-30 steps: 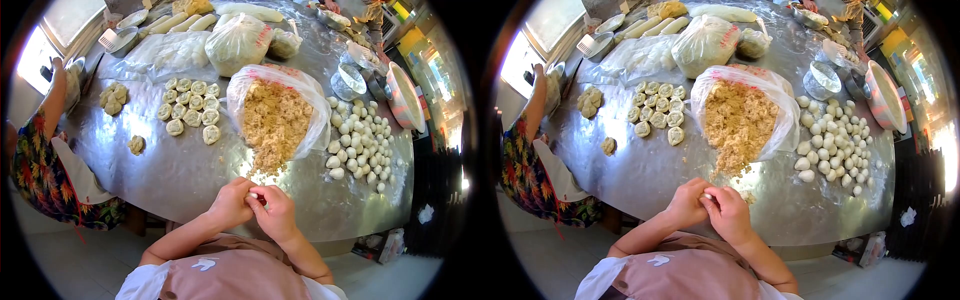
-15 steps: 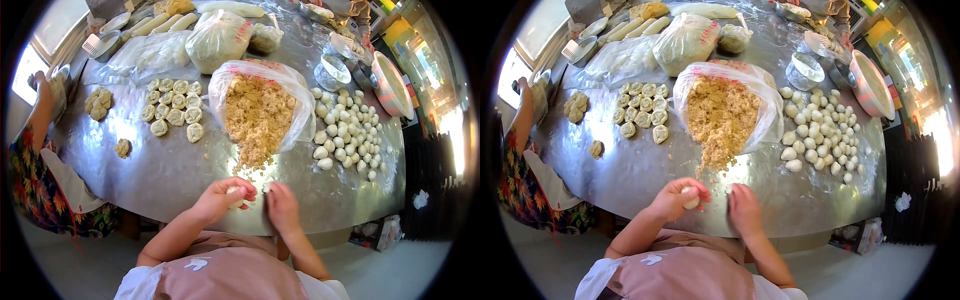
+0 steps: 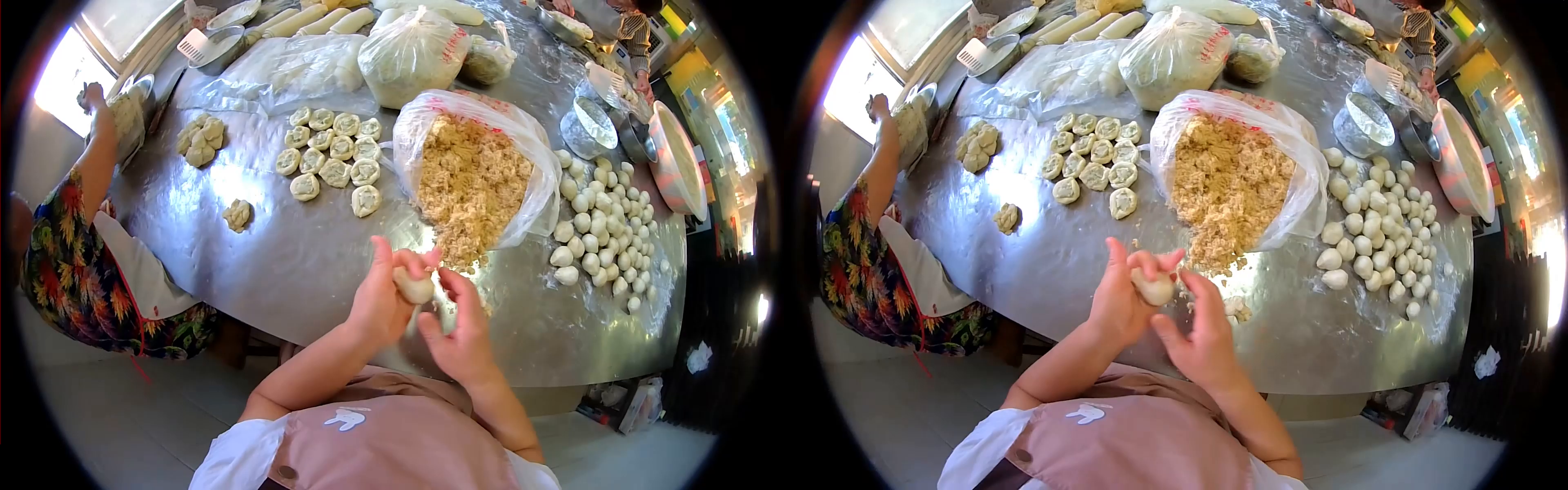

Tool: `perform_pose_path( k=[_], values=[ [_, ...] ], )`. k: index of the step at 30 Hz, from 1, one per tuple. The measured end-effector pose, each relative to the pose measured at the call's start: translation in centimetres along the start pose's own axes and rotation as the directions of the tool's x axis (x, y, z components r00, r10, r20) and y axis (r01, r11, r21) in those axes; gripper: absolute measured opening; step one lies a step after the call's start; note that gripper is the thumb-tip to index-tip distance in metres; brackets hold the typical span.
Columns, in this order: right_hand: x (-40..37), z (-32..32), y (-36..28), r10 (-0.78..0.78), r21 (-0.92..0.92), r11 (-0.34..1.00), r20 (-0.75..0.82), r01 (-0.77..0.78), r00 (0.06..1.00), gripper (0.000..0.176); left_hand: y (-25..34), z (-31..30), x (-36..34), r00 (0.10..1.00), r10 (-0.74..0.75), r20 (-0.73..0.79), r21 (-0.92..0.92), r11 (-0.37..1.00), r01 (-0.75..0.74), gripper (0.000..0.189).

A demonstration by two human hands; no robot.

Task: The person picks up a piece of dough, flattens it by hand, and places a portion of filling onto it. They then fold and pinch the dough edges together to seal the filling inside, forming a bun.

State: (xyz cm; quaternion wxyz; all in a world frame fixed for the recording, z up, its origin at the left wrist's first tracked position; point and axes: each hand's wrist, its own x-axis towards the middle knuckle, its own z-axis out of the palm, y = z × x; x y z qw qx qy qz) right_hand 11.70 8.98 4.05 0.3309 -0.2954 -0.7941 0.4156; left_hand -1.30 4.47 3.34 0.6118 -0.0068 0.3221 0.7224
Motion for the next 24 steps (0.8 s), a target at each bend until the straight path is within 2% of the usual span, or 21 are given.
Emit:
perform_pose_path(
  k=[1,2,4,5,6,7,8,11,12,14,16,18,19,20,21,22,24],
  values=[
    [0.4,0.9,-0.1,-0.007,0.072,0.997,-0.012,0.008,1.000,0.039,0.2,0.9,-0.3,1.000,-0.013,-0.025,-0.053,0.999,0.011,0.070],
    [0.3,1.3,0.1,0.072,0.122,0.990,-0.036,-0.067,0.997,0.036,-0.7,-0.6,0.1,0.984,0.051,0.170,0.003,0.999,-0.053,0.080],
    [0.3,1.8,0.6,0.227,0.226,0.952,-0.067,-0.207,0.971,0.034,-0.1,0.6,-0.2,0.991,0.064,0.121,-0.097,0.994,-0.052,0.083],
    [0.5,1.3,0.8,0.272,0.363,0.893,0.039,-0.268,0.961,0.035,0.1,1.0,-0.3,0.993,0.071,0.094,-0.148,0.987,-0.056,0.085],
    [0.5,0.5,1.2,0.301,0.484,0.808,0.150,-0.336,0.942,0.039,0.2,0.5,-0.1,0.982,0.131,0.134,-0.100,0.988,-0.118,0.081],
    [0.5,0.0,1.3,0.314,0.586,0.701,0.261,-0.408,0.913,0.044,0.3,0.0,-0.1,0.977,0.086,0.194,0.108,0.988,-0.109,0.075],
    [0.6,-0.1,1.0,0.344,0.465,0.751,0.329,-0.468,0.879,0.058,0.6,-0.5,-0.2,0.970,0.028,0.242,0.310,0.945,-0.105,0.069],
    [-0.3,0.7,1.3,0.373,0.424,0.758,0.342,-0.496,0.862,0.059,-0.8,-2.2,0.8,0.971,-0.071,0.230,0.472,0.881,-0.047,0.048],
    [-0.3,0.9,1.4,0.341,0.439,0.786,0.281,-0.436,0.897,0.059,-1.3,-1.9,0.9,0.978,-0.035,0.206,0.437,0.897,-0.060,0.048],
    [0.7,1.9,0.7,0.191,0.331,0.923,0.048,-0.196,0.981,0.057,-2.0,-2.0,1.1,0.981,0.031,0.191,0.337,0.937,-0.095,0.052],
    [1.1,1.9,0.4,0.182,0.303,0.938,-0.017,-0.169,0.983,0.055,-2.2,-1.7,1.2,0.974,0.088,0.210,0.202,0.971,-0.131,0.058],
    [0.6,1.1,0.6,0.348,0.389,0.852,0.079,-0.350,0.934,0.053,-1.3,0.4,0.7,0.979,0.120,0.167,-0.040,0.993,-0.115,0.063],
    [0.5,0.7,0.8,0.375,0.443,0.806,0.132,-0.393,0.918,0.052,-0.8,1.3,0.5,0.981,0.135,0.141,-0.163,0.980,-0.112,0.065],
    [0.4,0.3,1.1,0.392,0.492,0.756,0.188,-0.432,0.900,0.052,-0.9,1.2,0.6,0.978,0.163,0.130,-0.152,0.978,-0.143,0.057],
    [0.3,0.2,1.4,0.406,0.535,0.701,0.246,-0.472,0.880,0.051,-0.8,0.8,0.6,0.987,0.060,0.147,0.105,0.992,-0.076,0.053],
    [0.1,0.3,1.8,0.377,0.496,0.732,0.277,-0.468,0.883,0.053,-0.7,0.3,0.5,0.990,-0.044,0.136,0.356,0.935,-0.007,0.049],
    [-0.5,0.7,2.2,0.351,0.441,0.791,0.239,-0.423,0.905,0.057,-1.6,-0.4,0.9,0.991,-0.034,0.132,0.476,0.879,-0.034,0.040]
  ],
)
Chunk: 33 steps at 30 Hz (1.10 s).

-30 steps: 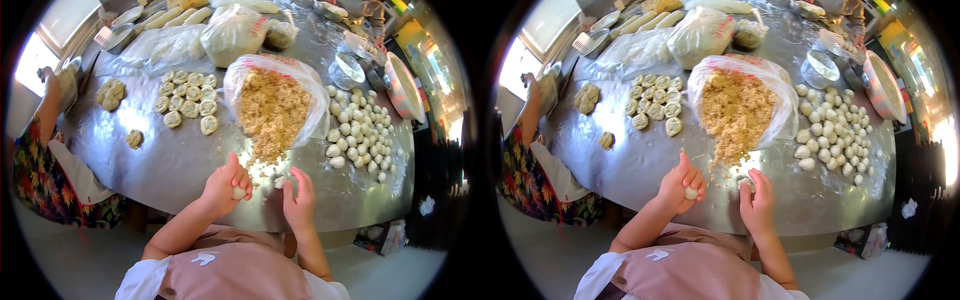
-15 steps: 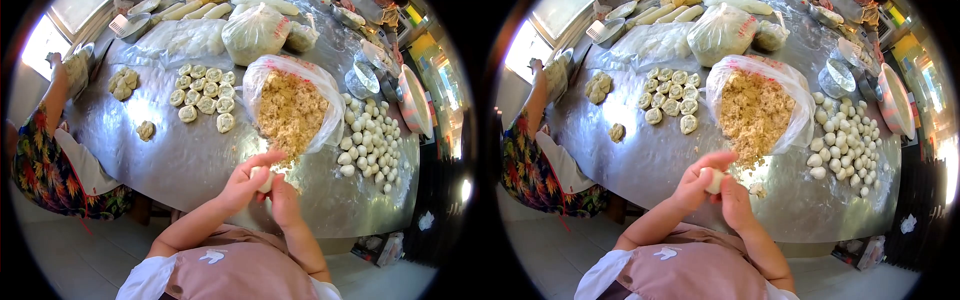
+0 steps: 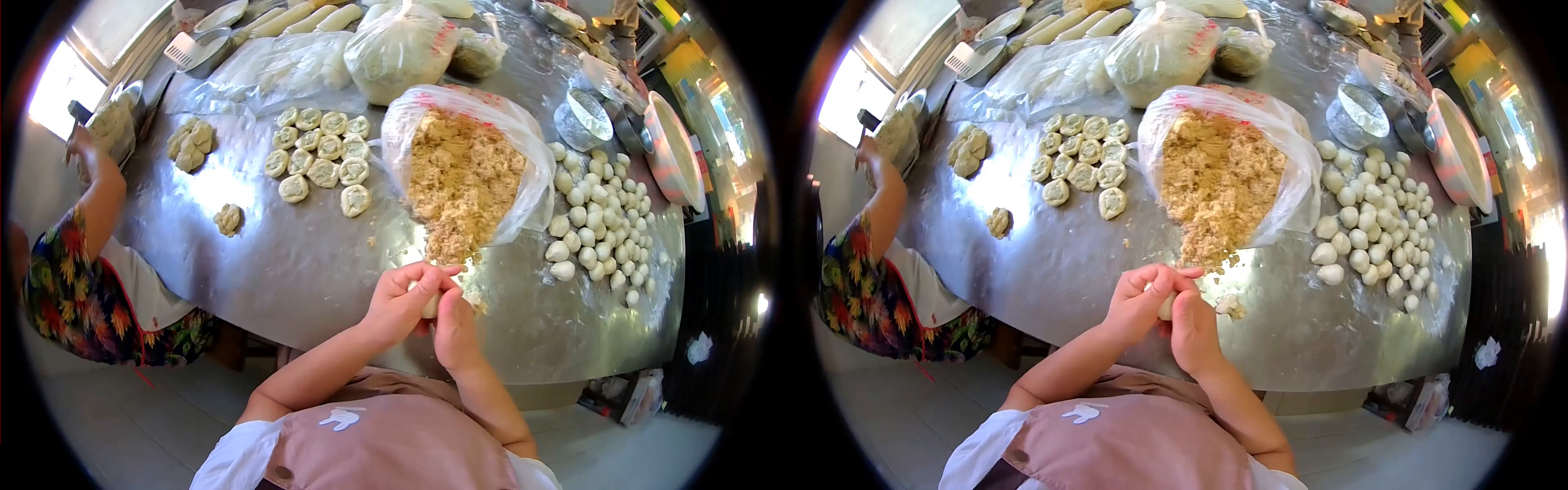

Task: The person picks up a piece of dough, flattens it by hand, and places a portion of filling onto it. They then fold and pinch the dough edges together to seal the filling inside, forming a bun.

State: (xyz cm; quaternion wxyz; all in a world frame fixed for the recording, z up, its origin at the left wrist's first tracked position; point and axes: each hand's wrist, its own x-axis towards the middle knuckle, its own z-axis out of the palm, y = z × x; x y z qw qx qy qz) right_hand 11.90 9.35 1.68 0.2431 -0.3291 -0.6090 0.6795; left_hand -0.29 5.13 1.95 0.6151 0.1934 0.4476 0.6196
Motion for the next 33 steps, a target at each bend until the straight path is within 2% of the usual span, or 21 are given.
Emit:
perform_pose_path(
  k=[1,2,3,4,5,8,10,11,14,15,17,20,23,24,25,26,27,28,29,31,33],
  values=[
    [-0.1,0.0,0.2,-0.026,-0.047,0.999,-0.024,0.024,0.999,0.059,-0.6,-0.2,0.2,1.000,0.004,-0.004,0.068,0.998,-0.003,0.036],
    [0.1,0.3,0.4,-0.154,-0.185,0.973,-0.079,0.137,0.985,0.055,-1.4,-0.5,0.5,0.995,0.100,0.025,0.105,0.989,-0.102,0.036],
    [-0.4,-0.2,0.1,-0.087,-0.246,0.967,-0.090,0.063,0.992,0.042,-2.1,-0.4,0.8,0.979,0.193,0.066,0.133,0.971,-0.200,0.037],
    [-0.6,-0.9,0.4,-0.027,-0.192,0.981,-0.065,0.014,0.998,0.039,-1.6,0.1,0.5,0.992,0.119,0.034,0.128,0.984,-0.123,0.035],
    [-0.8,-1.9,0.9,0.029,-0.136,0.990,-0.036,-0.033,0.999,0.036,-2.2,0.3,0.8,0.984,0.180,-0.008,0.105,0.978,-0.178,0.036],
    [-1.8,-5.4,0.9,0.106,0.017,0.994,-0.301,-0.106,0.948,0.035,-2.1,-1.8,1.0,0.943,0.315,-0.109,0.067,0.949,-0.309,0.044],
    [-2.9,-10.4,3.6,0.169,0.214,0.974,-0.494,-0.069,0.853,0.036,-0.6,-4.5,1.4,0.850,0.401,-0.342,0.288,0.906,-0.311,0.043],
    [-3.2,-12.1,3.0,0.228,0.373,0.928,-0.594,0.013,0.771,0.039,-0.4,-7.1,1.9,0.753,0.502,-0.426,0.427,0.845,-0.322,0.044],
    [-5.6,-19.2,4.0,0.319,0.509,0.842,-0.736,0.178,0.597,0.043,-0.3,-15.3,3.5,0.462,0.713,-0.527,0.713,0.667,-0.217,0.046],
    [-6.1,-21.2,3.9,0.348,0.520,0.828,-0.769,0.210,0.536,0.046,0.5,-16.2,3.4,0.424,0.754,-0.501,0.828,0.560,-0.018,0.049],
    [-6.2,-23.5,3.2,0.327,0.498,0.791,-0.835,0.355,0.443,0.049,0.7,-19.1,4.0,0.390,0.786,-0.479,0.870,0.486,0.090,0.052],
    [-5.7,-24.4,2.8,0.303,0.439,0.790,-0.886,0.428,0.351,0.051,0.8,-21.3,5.2,0.409,0.819,-0.402,0.913,0.328,0.242,0.052],
    [-4.7,-21.0,2.4,0.208,0.375,0.889,-0.841,0.262,0.499,0.050,2.2,-20.2,6.4,0.449,0.759,-0.472,0.875,0.342,0.342,0.048],
    [-4.1,-19.4,2.3,0.227,0.390,0.902,-0.795,0.187,0.562,0.041,1.8,-20.9,6.8,0.419,0.775,-0.473,0.878,0.370,0.305,0.043],
    [-3.6,-17.5,2.4,0.200,0.327,0.940,-0.755,0.094,0.624,0.038,1.8,-21.2,7.2,0.392,0.774,-0.498,0.867,0.447,0.220,0.039],
    [-3.1,-15.3,2.7,0.174,0.252,0.968,-0.703,0.013,0.689,0.035,1.5,-22.1,7.5,0.379,0.799,-0.468,0.883,0.440,0.163,0.036],
    [-2.6,-13.2,3.0,0.148,0.164,0.985,-0.643,-0.054,0.751,0.032,2.2,-20.1,7.3,0.370,0.782,-0.501,0.865,0.443,0.234,0.034],
    [-2.1,-11.1,3.5,0.055,0.000,0.998,-0.569,-0.067,0.821,0.027,2.2,-19.8,7.4,0.365,0.821,-0.438,0.899,0.394,0.191,0.031],
    [-1.5,-9.4,4.5,-0.044,-0.088,0.996,-0.472,0.002,0.881,0.035,1.9,-19.7,7.5,0.381,0.822,-0.423,0.902,0.423,0.089,0.028],
    [-0.3,-6.5,1.9,-0.149,-0.560,0.828,-0.221,0.000,0.964,0.048,2.0,-18.3,6.8,0.389,0.816,-0.428,0.890,0.455,0.024,0.025],
    [0.9,-5.1,2.3,-0.159,-0.661,0.750,-0.164,0.012,0.974,0.057,1.7,-17.0,5.9,0.392,0.770,-0.503,0.793,0.591,-0.144,0.022]
  ],
)
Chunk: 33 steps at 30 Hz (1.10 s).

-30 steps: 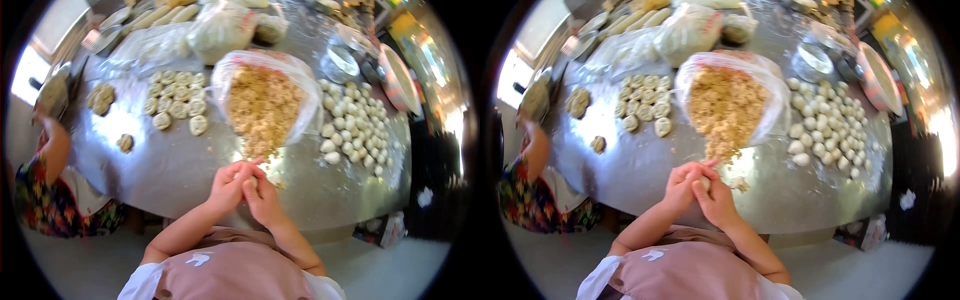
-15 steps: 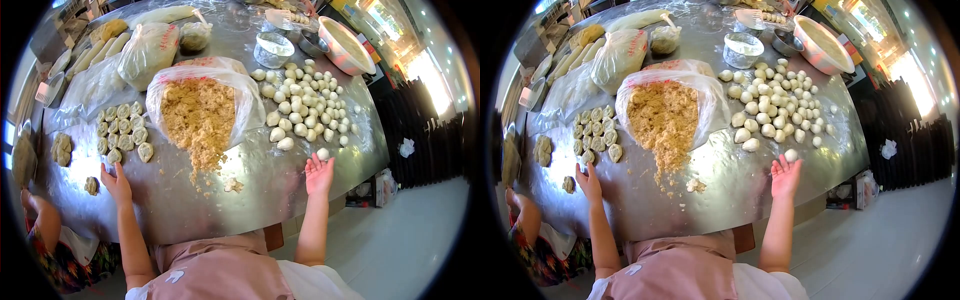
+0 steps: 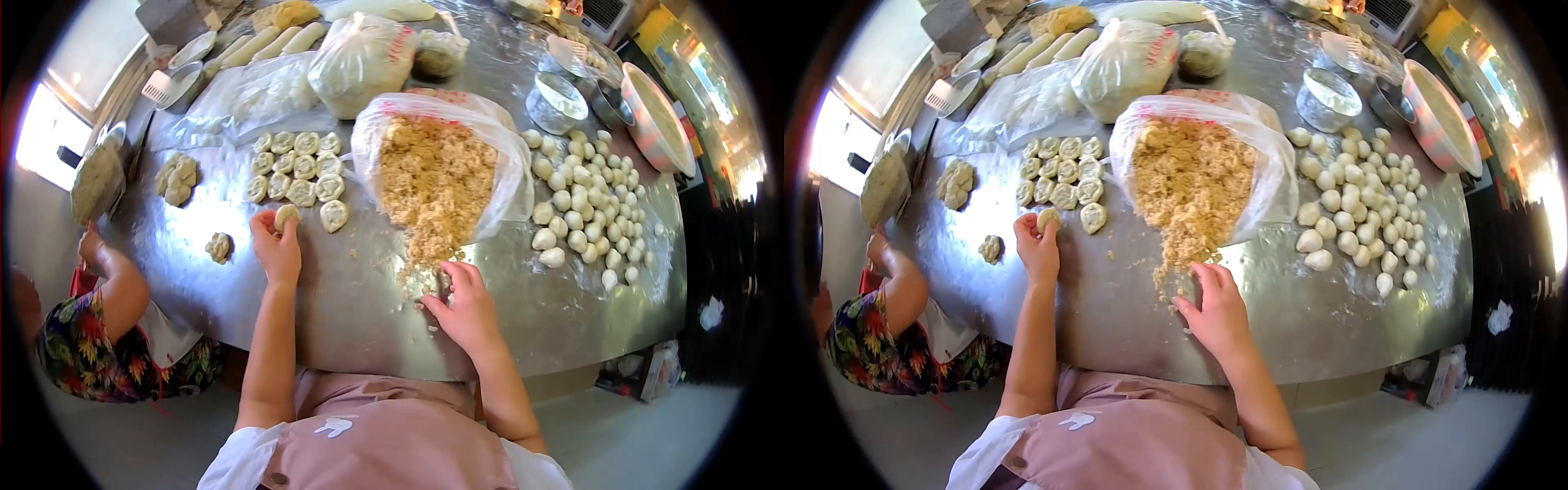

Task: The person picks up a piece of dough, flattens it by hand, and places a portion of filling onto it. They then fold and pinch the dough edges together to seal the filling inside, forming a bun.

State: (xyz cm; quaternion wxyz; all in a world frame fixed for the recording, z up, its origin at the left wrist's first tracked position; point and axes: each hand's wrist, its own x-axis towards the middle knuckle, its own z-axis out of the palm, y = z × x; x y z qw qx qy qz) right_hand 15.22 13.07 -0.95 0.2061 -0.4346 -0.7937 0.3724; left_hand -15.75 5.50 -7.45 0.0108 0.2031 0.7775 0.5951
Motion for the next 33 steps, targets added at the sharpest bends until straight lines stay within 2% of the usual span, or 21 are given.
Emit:
perform_pose_path(
  k=[1,2,4,6,8,9,13,16,17,20,21,22,24,25,27,33],
  values=[
    [0.5,0.5,-0.3,-0.020,-0.064,0.998,0.017,0.021,1.000,0.061,0.2,-0.2,-0.6,0.996,-0.085,0.020,-0.220,0.972,0.088,0.022],
    [1.0,0.7,-0.9,-0.082,-0.131,0.988,0.020,0.083,0.996,0.062,0.6,-0.7,-1.2,0.967,-0.231,0.110,-0.385,0.887,0.255,0.023],
    [1.8,0.9,-2.4,-0.199,-0.261,0.944,0.045,0.204,0.979,0.064,2.8,-2.5,-2.7,0.830,-0.438,0.345,-0.619,0.559,0.552,0.026],
    [2.7,2.1,-2.6,-0.193,-0.329,0.926,0.016,0.188,0.981,0.059,2.1,-4.1,-3.5,0.685,-0.495,0.535,-0.613,0.331,0.718,0.026],
    [3.9,3.7,-1.7,-0.197,-0.392,0.903,-0.008,0.178,0.980,0.052,2.9,-5.0,-4.5,0.540,-0.446,0.713,-0.569,0.081,0.818,0.025],
    [4.5,4.4,-1.0,-0.206,-0.335,0.922,0.005,0.196,0.979,0.042,3.0,-5.0,-5.0,0.496,-0.432,0.754,-0.545,0.012,0.839,0.025],
    [4.2,4.1,-0.1,-0.222,-0.292,0.924,0.119,0.248,0.968,0.034,7.3,-4.2,-6.4,0.437,-0.418,0.797,-0.490,-0.023,0.872,0.026],
    [2.8,1.3,-1.1,-0.236,-0.179,0.955,0.031,0.238,0.971,0.034,7.0,-4.1,-7.0,0.414,-0.347,0.842,-0.444,-0.010,0.896,0.025],
    [2.2,0.3,-1.7,-0.225,-0.201,0.954,0.016,0.224,0.974,0.035,6.9,-4.1,-7.3,0.426,-0.352,0.833,-0.450,0.014,0.893,0.025],
    [0.0,-1.0,-3.0,-0.173,-0.143,0.971,0.130,0.191,0.976,0.038,6.4,-3.9,-7.5,0.478,-0.383,0.791,-0.475,0.111,0.873,0.024],
    [-1.0,-0.7,-3.7,-0.165,-0.056,0.982,0.232,0.182,0.959,0.042,6.0,-3.8,-7.5,0.511,-0.404,0.759,-0.495,0.150,0.856,0.023],
    [-2.0,0.6,-3.1,-0.342,-0.059,0.927,0.266,0.369,0.901,0.049,5.5,-3.8,-7.5,0.545,-0.424,0.723,-0.517,0.191,0.835,0.023],
    [-3.9,4.2,-2.7,-0.449,-0.029,0.864,0.405,0.503,0.796,0.059,4.2,-4.1,-7.3,0.655,-0.413,0.633,-0.583,0.302,0.754,0.021],
    [-3.9,5.7,-2.9,-0.463,-0.080,0.832,0.446,0.549,0.766,0.063,3.6,-4.3,-7.2,0.705,-0.402,0.585,-0.608,0.358,0.709,0.021],
    [-4.0,8.2,-3.4,-0.476,-0.172,0.752,0.526,0.637,0.705,0.069,2.6,-5.1,-7.1,0.744,-0.422,0.519,-0.640,0.386,0.665,0.022],
    [2.7,12.5,-5.7,-0.376,-0.397,0.760,0.378,0.515,0.846,0.084,1.2,-6.5,-7.7,0.760,-0.462,0.457,-0.634,0.431,0.643,0.021]
  ],
)
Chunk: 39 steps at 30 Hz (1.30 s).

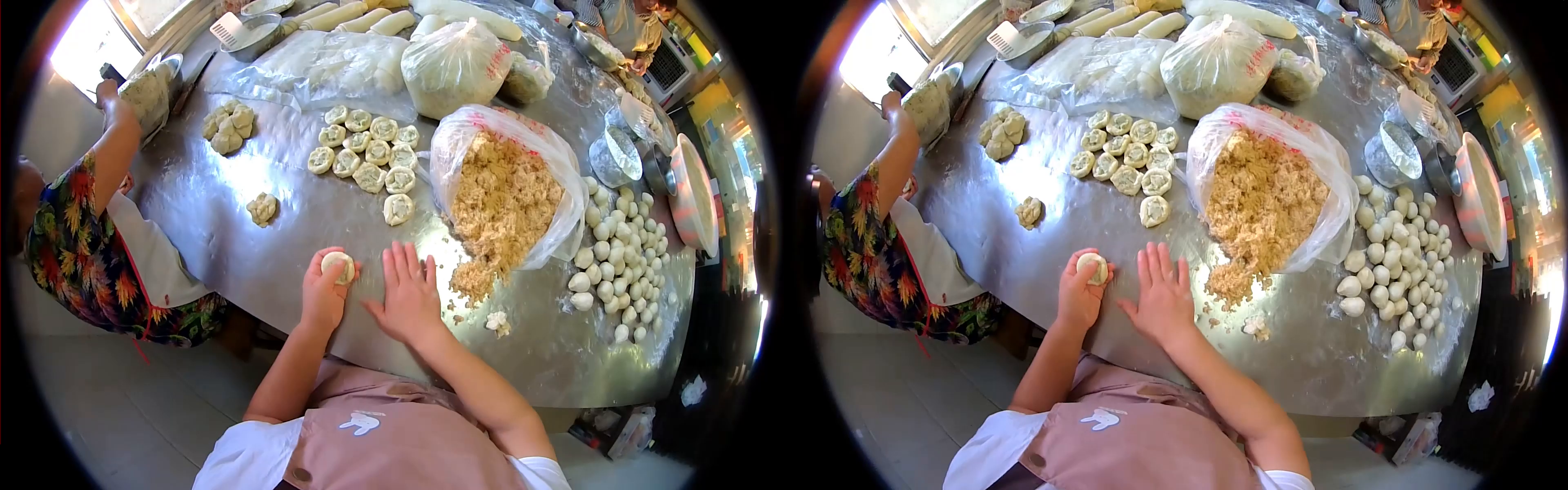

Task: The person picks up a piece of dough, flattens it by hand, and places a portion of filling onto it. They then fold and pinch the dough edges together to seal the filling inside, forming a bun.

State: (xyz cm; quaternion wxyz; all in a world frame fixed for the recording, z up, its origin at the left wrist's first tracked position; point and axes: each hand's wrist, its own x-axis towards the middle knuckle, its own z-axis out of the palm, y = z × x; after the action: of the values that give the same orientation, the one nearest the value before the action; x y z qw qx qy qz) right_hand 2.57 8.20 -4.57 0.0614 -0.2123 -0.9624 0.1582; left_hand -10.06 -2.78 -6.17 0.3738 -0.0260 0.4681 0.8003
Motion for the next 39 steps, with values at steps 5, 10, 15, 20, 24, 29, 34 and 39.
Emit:
perform_pose_path(
  k=[5,10,15,20,24,29,34,39],
  values=[
    [2.6,-0.2,3.2,0.256,-0.140,0.953,-0.094,-0.267,0.962,0.090,-0.4,0.3,-0.1,1.000,0.016,0.025,0.024,1.000,-0.017,0.020],
    [-3.2,-2.2,3.3,0.348,-0.203,0.919,0.008,-0.339,0.937,0.079,-0.2,0.3,0.3,0.997,-0.023,0.071,0.072,0.997,0.018,0.018],
    [-9.1,-4.3,5.2,0.255,-0.166,0.942,-0.207,-0.291,0.944,0.065,-0.7,0.9,0.1,0.994,-0.074,0.084,0.090,0.994,0.067,0.020],
    [-11.1,-6.3,5.9,0.245,-0.064,0.962,-0.229,-0.265,0.942,0.069,-1.3,2.9,-1.3,0.914,-0.322,0.247,-0.050,0.938,0.344,0.024],
    [-7.8,-5.7,5.9,0.359,0.024,0.931,-0.229,-0.363,0.905,0.056,-2.1,4.6,-2.7,0.832,-0.435,0.344,0.011,0.888,0.460,0.028],
    [-4.6,-3.8,8.3,0.365,0.175,0.928,-0.273,-0.328,0.890,0.029,-1.1,6.3,-4.5,0.795,-0.478,0.373,0.117,0.874,0.471,0.033],
    [-5.2,-7.0,8.3,0.432,0.456,0.829,-0.154,-0.324,0.889,0.030,-0.6,7.1,-5.0,0.824,-0.449,0.346,0.116,0.892,0.437,0.034],
    [-6.4,-7.4,8.6,0.448,0.350,0.860,-0.170,-0.371,0.878,0.034,-1.2,7.4,-4.3,0.787,-0.526,0.322,0.101,0.846,0.524,0.032]
  ],
)
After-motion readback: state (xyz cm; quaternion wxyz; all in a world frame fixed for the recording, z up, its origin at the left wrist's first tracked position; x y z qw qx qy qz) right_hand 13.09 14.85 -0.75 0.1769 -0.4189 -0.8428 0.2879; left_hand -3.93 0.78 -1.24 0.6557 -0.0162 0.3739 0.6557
